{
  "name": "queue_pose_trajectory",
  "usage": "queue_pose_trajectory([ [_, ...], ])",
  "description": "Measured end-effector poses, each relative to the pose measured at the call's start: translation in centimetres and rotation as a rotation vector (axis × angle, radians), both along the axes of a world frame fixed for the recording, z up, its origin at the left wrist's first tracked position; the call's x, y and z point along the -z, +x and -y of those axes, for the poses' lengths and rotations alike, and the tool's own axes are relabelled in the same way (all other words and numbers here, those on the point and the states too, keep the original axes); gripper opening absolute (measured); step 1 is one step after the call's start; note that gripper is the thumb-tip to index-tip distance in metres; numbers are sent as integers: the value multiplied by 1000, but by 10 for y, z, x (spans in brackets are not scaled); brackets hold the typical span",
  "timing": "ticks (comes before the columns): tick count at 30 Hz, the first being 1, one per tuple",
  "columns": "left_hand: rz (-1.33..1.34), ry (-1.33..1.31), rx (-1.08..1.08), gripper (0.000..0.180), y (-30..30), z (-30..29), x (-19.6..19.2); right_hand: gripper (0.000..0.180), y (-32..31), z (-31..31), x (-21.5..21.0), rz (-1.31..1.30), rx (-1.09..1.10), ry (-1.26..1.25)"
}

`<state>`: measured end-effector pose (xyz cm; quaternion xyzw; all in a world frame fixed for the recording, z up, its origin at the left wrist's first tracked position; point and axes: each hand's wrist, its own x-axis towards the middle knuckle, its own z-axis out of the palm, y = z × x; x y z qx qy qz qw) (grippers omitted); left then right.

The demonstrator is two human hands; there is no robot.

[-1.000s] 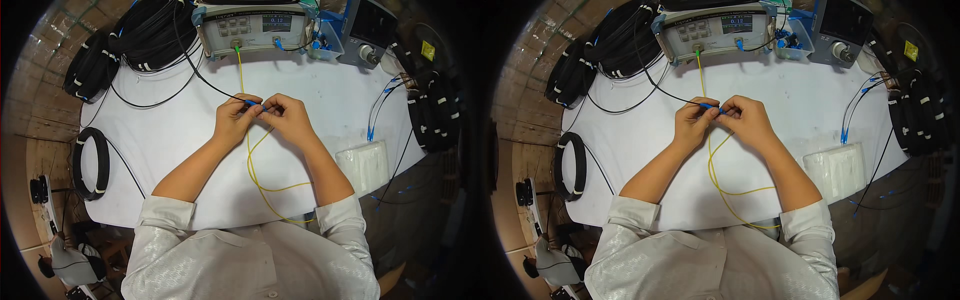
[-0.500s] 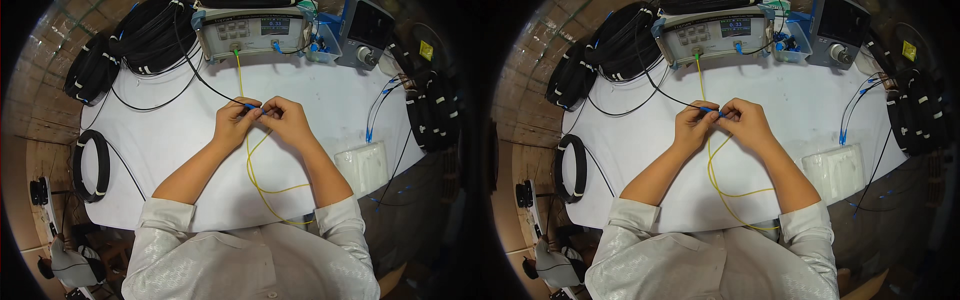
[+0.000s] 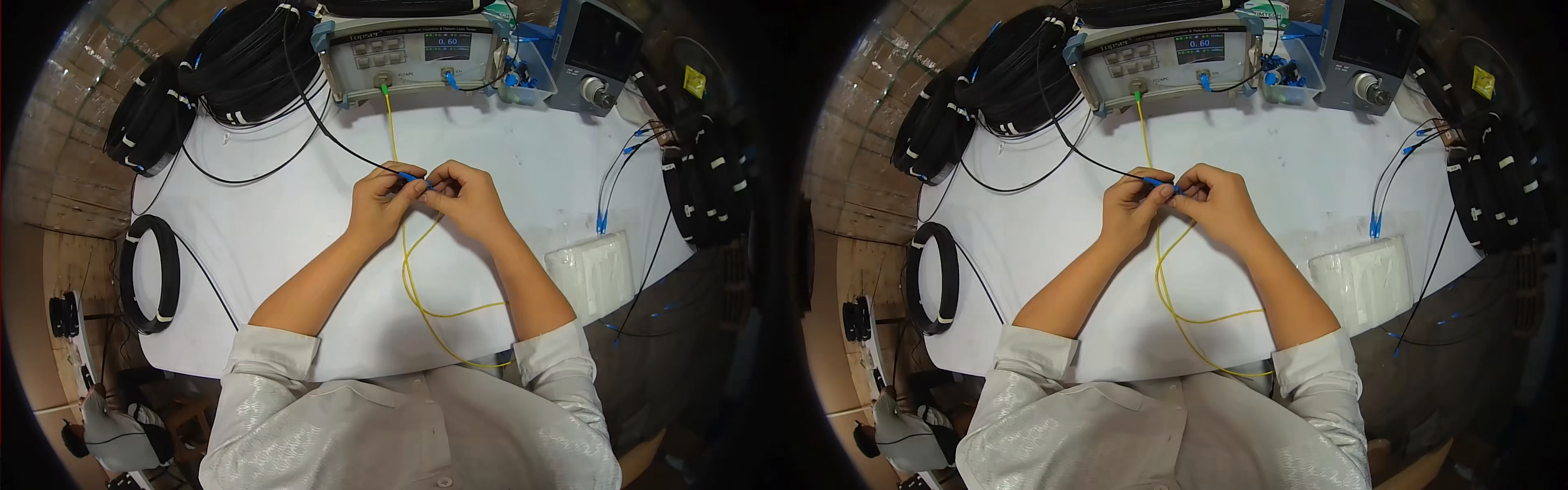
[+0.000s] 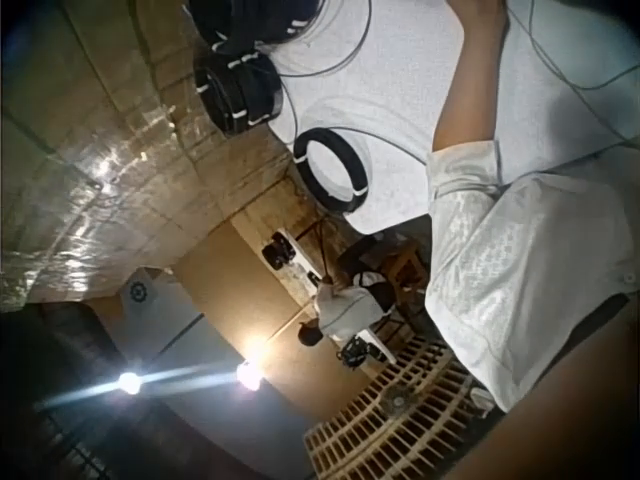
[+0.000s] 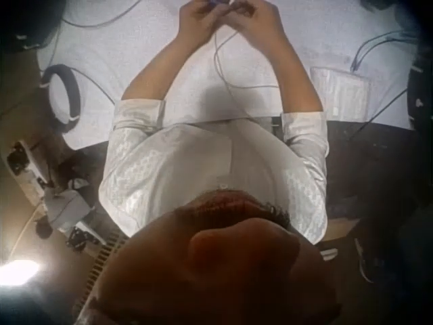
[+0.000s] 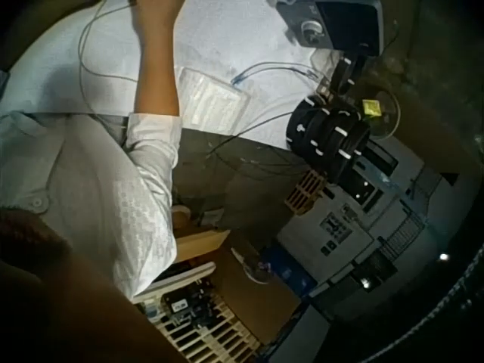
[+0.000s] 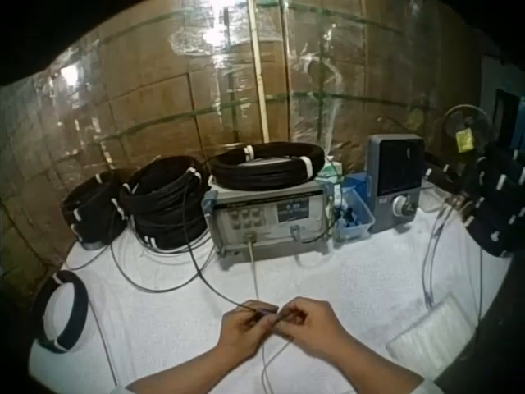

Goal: Connecting fiber optic connectors to a test machine and using a pen-style cleaning tool on them.

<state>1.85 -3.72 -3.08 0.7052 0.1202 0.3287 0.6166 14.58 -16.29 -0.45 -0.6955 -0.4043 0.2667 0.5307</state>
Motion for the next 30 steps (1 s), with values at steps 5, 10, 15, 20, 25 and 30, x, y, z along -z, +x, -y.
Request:
queue_pose_trajectory([
  [5, -57, -6, -21, 17, -2, 3, -8, 20, 0, 0, 1, -32, -10, -18],
  [10, -41, -324, -16, 24, -2, -3, -3, 22, 0, 1, 0, -109, -48, -46],
  [15, -44, -396, 34, 26, -2, -7, 0, 23, 4, 3, 4, -70, -94, -49],
  [20, -71, -432, 91, 29, -5, -16, -1, 22, 1, 4, 0, -135, -151, 1],
  [25, -32, -563, 212, 28, -7, -24, 1, 19, 0, 4, -3, -108, -207, 58],
  [30, -53, -573, 230, 30, -6, -26, 1, 20, 2, 4, -2, -34, -224, 105],
])
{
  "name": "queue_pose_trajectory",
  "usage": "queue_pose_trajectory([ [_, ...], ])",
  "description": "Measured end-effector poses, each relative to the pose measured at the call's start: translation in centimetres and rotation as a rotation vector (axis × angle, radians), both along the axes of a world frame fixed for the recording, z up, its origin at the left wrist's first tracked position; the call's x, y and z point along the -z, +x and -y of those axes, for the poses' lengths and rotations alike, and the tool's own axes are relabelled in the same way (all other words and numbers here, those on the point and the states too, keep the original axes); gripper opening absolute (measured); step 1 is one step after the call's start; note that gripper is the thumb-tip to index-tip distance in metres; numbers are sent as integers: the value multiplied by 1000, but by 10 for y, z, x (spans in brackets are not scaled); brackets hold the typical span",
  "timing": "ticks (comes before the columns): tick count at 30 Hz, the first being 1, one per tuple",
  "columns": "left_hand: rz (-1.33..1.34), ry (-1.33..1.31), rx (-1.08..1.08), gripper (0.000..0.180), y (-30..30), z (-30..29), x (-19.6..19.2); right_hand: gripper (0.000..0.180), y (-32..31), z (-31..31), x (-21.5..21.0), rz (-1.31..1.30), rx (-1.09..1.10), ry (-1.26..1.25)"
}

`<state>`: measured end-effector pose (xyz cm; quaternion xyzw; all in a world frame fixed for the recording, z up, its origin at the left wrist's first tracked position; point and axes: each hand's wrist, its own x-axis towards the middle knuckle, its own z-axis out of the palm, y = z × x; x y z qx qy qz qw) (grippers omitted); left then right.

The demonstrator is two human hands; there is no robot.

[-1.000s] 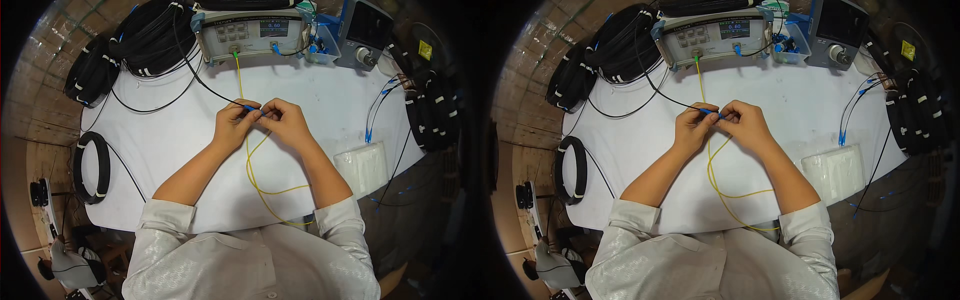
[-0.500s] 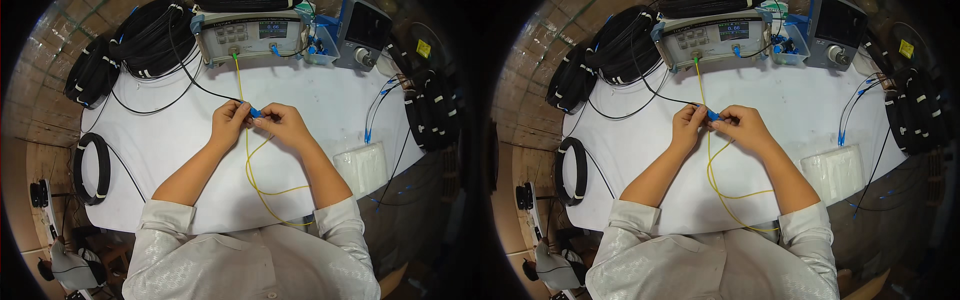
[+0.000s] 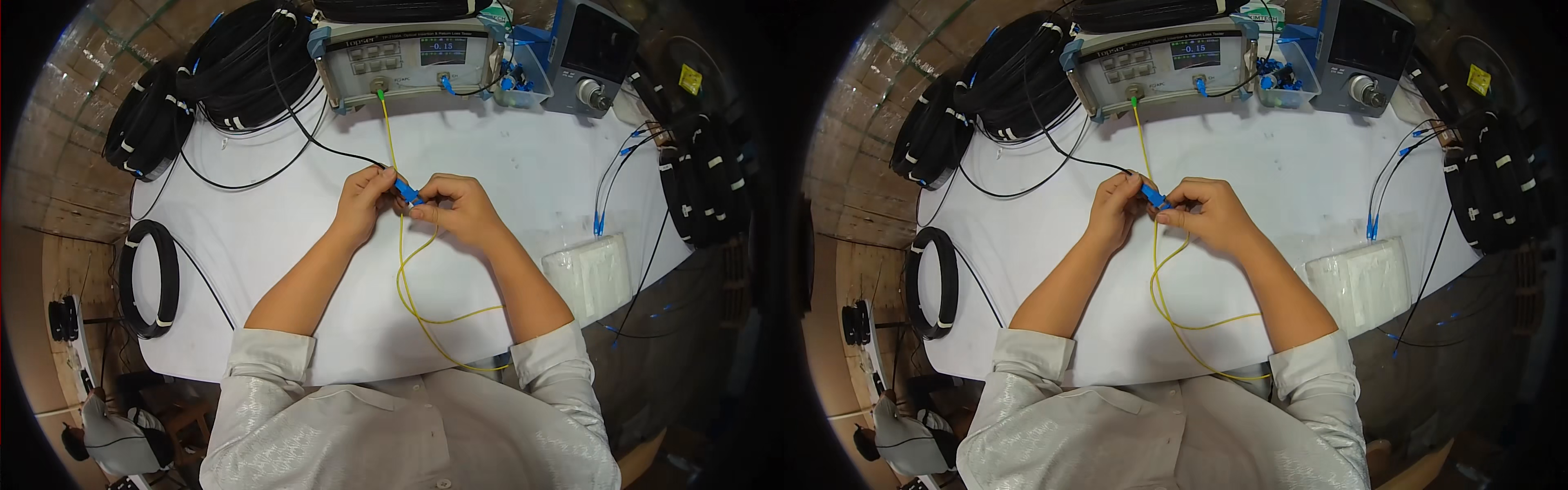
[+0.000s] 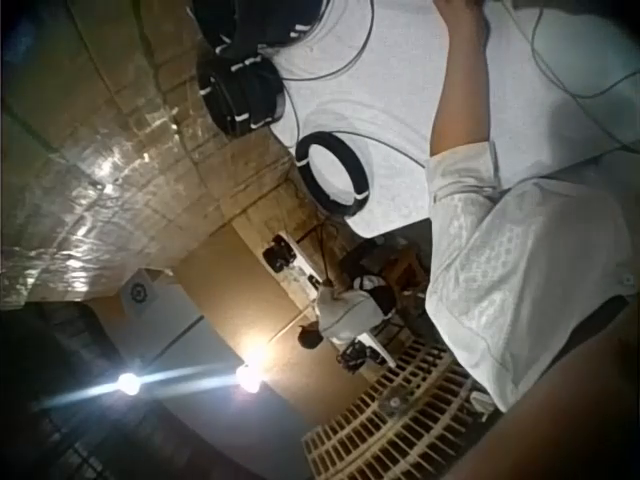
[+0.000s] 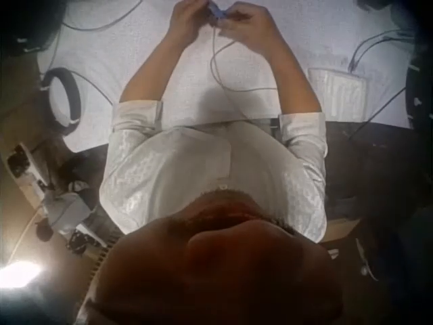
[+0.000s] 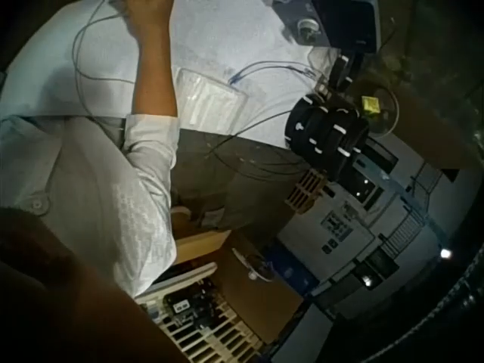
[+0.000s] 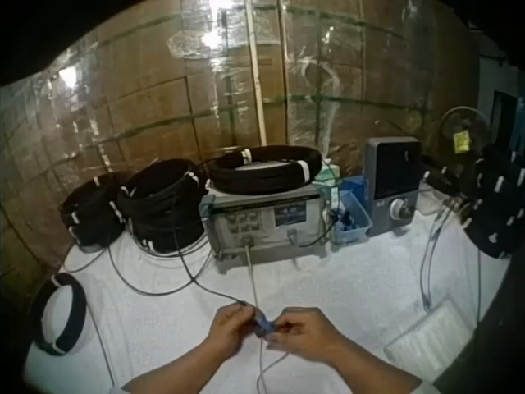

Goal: Connecting fiber optic connectors to a test machine and using a pen-style cleaning tool on them.

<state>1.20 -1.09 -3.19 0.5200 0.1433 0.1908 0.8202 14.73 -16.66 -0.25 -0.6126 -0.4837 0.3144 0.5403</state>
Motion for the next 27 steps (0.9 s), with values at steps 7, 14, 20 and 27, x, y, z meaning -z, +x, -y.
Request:
queue_pose_trajectory([
  [7, 6, -14, 23, 33, 0, -1, -2, 20, 0, 1, 0, -2, -1, 7],
  [14, 18, -9, 22, 35, 0, -1, -2, 20, -2, 0, 1, -61, 4, -2],
  [20, 27, -13, 28, 36, 0, -2, 1, 20, -4, -1, 2, -85, 0, -11],
  [27, 58, -23, 2, 34, 2, 1, 5, 21, -1, -2, 8, -124, 58, -78],
])
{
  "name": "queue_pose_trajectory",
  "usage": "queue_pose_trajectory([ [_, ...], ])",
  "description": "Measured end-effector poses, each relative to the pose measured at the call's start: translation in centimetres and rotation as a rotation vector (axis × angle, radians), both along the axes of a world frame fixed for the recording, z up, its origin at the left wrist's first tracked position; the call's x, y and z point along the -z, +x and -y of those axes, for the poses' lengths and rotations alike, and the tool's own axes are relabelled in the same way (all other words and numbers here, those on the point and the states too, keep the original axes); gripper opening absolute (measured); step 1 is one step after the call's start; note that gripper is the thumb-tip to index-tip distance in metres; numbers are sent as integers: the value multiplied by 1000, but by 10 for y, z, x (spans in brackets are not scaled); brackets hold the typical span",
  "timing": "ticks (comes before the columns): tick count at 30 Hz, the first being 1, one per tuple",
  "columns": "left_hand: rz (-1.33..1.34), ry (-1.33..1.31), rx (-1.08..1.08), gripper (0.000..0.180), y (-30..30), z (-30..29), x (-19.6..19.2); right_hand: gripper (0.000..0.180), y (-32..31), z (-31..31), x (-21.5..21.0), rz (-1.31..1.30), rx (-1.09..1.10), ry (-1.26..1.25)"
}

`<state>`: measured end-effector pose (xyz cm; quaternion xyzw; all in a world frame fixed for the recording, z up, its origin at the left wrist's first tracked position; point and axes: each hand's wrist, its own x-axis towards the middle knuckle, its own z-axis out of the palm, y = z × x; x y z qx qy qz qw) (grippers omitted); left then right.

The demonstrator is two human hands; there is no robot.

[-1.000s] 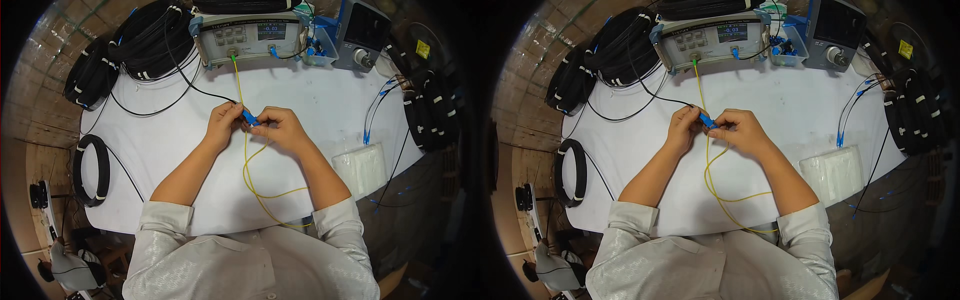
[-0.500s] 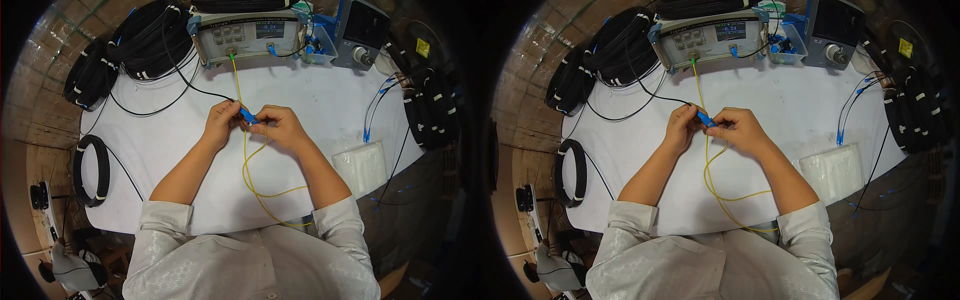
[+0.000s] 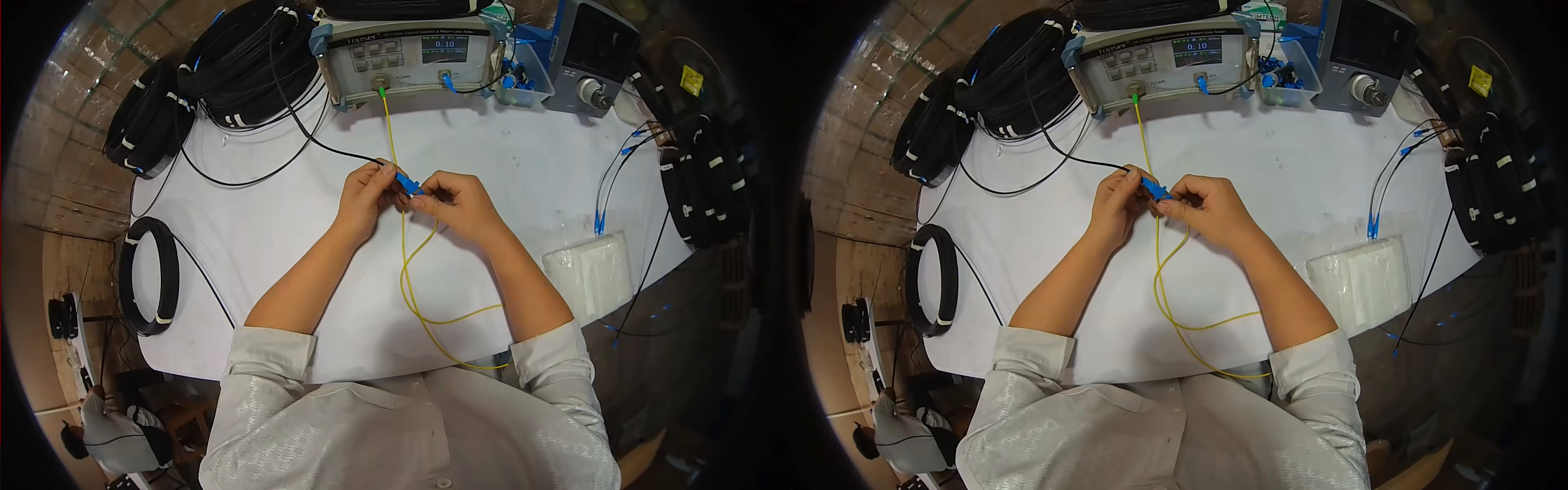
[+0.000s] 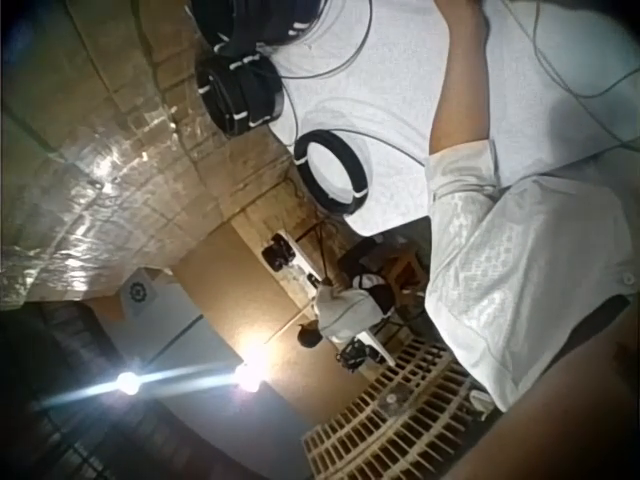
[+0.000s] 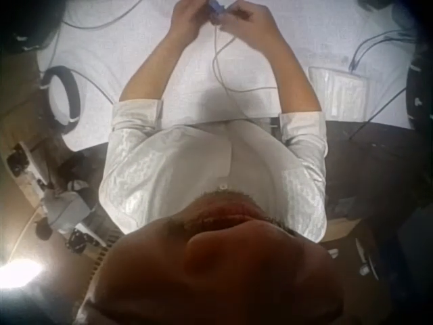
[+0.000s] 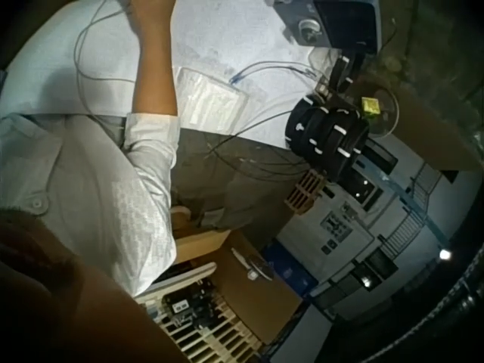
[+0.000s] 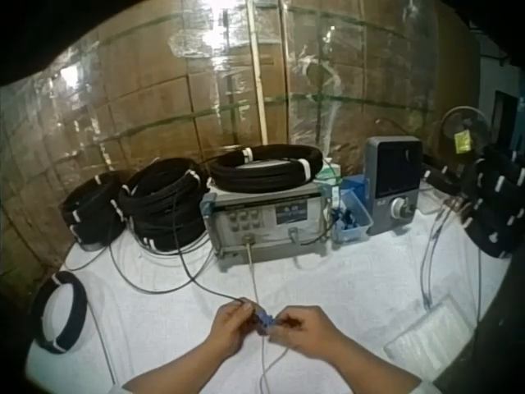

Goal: Connecting fiber optic connectors to a test machine and using a pen-style cleaning tool on them.

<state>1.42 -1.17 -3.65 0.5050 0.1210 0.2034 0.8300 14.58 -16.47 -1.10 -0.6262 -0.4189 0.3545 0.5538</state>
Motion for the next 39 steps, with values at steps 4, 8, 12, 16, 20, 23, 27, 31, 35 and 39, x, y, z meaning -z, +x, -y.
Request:
queue_pose_trajectory([
  [4, -6, 17, 16, 34, -1, -2, -1, 21, -2, 0, -3, 23, -6, 18],
  [8, -5, 35, -7, 33, 0, 1, -2, 22, -1, -1, 0, 2, -6, 5],
  [12, -4, 113, -52, 32, 0, 4, -1, 22, 0, -1, -1, 42, -8, -42],
  [16, -54, 206, -118, 30, -1, 12, -6, 20, -1, -1, -2, 86, 11, -9],
  [20, -82, 152, -88, 31, -2, 7, -7, 21, -2, 1, -10, 38, -28, -25],
  [23, -69, 70, -36, 33, -1, 1, -5, 20, -3, 1, -8, 1, -40, 10],
  [27, -57, 39, -21, 36, 0, 1, -5, 19, -2, 2, -10, 11, -51, 13],
  [31, -65, 53, -33, 37, 0, -1, -3, 18, -3, 0, -6, -44, -56, 36],
  [35, -46, 35, -3, 39, -2, -1, -7, 18, -4, 1, -5, -81, -68, 48],
  [39, -47, 21, 3, 40, -2, -2, -6, 19, -4, 1, -5, -153, -87, 66],
])
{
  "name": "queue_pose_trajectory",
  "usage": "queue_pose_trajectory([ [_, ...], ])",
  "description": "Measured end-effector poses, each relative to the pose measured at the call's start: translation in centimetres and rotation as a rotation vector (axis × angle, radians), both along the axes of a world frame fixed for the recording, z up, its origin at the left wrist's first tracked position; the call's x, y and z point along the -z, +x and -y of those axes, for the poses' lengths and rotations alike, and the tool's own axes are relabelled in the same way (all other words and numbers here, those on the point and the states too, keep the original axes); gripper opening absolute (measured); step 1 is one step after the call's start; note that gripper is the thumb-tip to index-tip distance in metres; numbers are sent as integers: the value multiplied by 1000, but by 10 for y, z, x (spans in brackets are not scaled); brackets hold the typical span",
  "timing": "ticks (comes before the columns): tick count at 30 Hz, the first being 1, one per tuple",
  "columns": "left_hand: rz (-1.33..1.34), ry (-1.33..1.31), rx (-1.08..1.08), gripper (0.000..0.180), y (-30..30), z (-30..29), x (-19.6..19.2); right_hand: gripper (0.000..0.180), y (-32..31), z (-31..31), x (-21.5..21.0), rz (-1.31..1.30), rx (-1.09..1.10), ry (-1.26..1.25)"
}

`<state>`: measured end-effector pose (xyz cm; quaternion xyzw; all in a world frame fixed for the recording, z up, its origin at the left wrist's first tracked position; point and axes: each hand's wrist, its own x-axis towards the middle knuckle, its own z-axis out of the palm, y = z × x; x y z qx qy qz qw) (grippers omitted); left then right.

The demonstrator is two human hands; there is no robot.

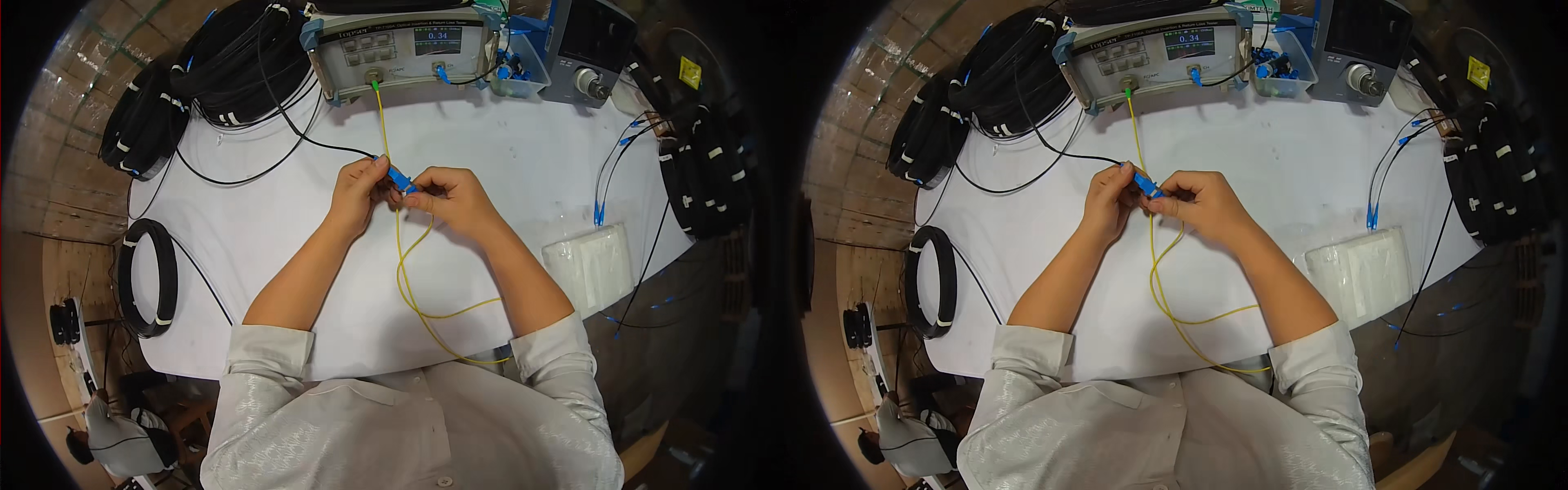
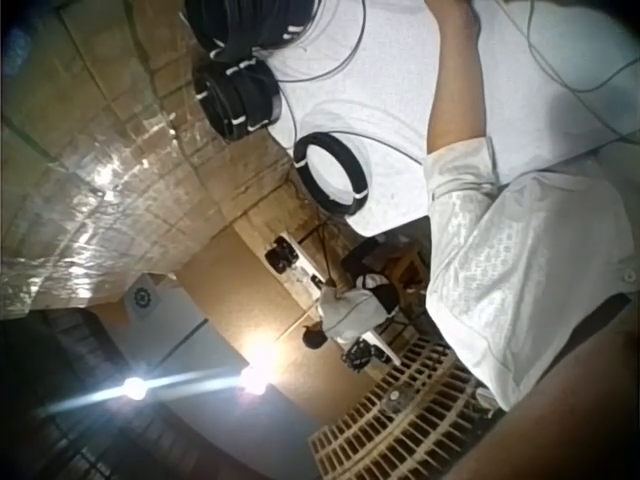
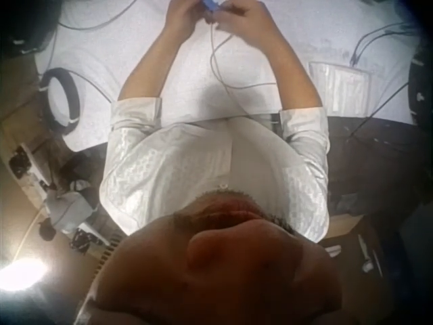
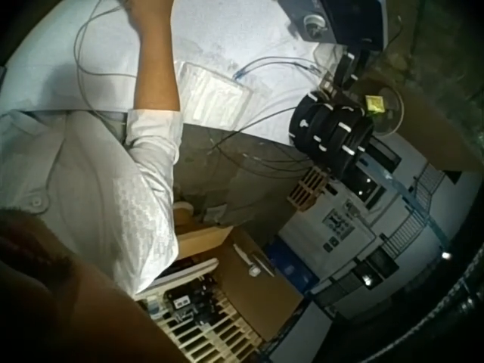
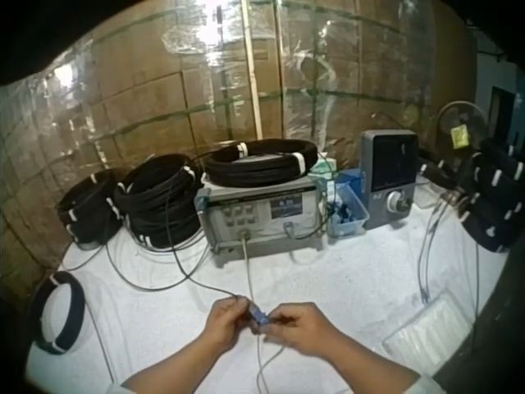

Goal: Connecting fiber optic connectors to a test machine and using a pen-style cleaning tool on them.

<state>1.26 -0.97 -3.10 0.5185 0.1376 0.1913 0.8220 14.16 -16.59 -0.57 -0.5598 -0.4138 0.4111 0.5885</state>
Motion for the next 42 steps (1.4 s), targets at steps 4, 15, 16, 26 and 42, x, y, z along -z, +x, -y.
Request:
queue_pose_trajectory([
  [4, 1, -2, -5, 40, 0, -2, 3, 21, -1, 0, 1, -31, 5, -26],
  [15, 21, -2, 16, 37, 3, 1, 1, 23, 6, -1, 4, 103, 91, -46],
  [16, 17, 15, -1, 34, 3, 2, 2, 23, 6, -2, 5, 127, 114, -76],
  [26, -29, 96, -75, 21, 4, 13, -5, 17, 3, -4, 5, 138, 186, -6],
  [42, -25, 133, -131, 21, 4, 14, -1, 19, 5, -3, 2, 174, 164, -84],
])
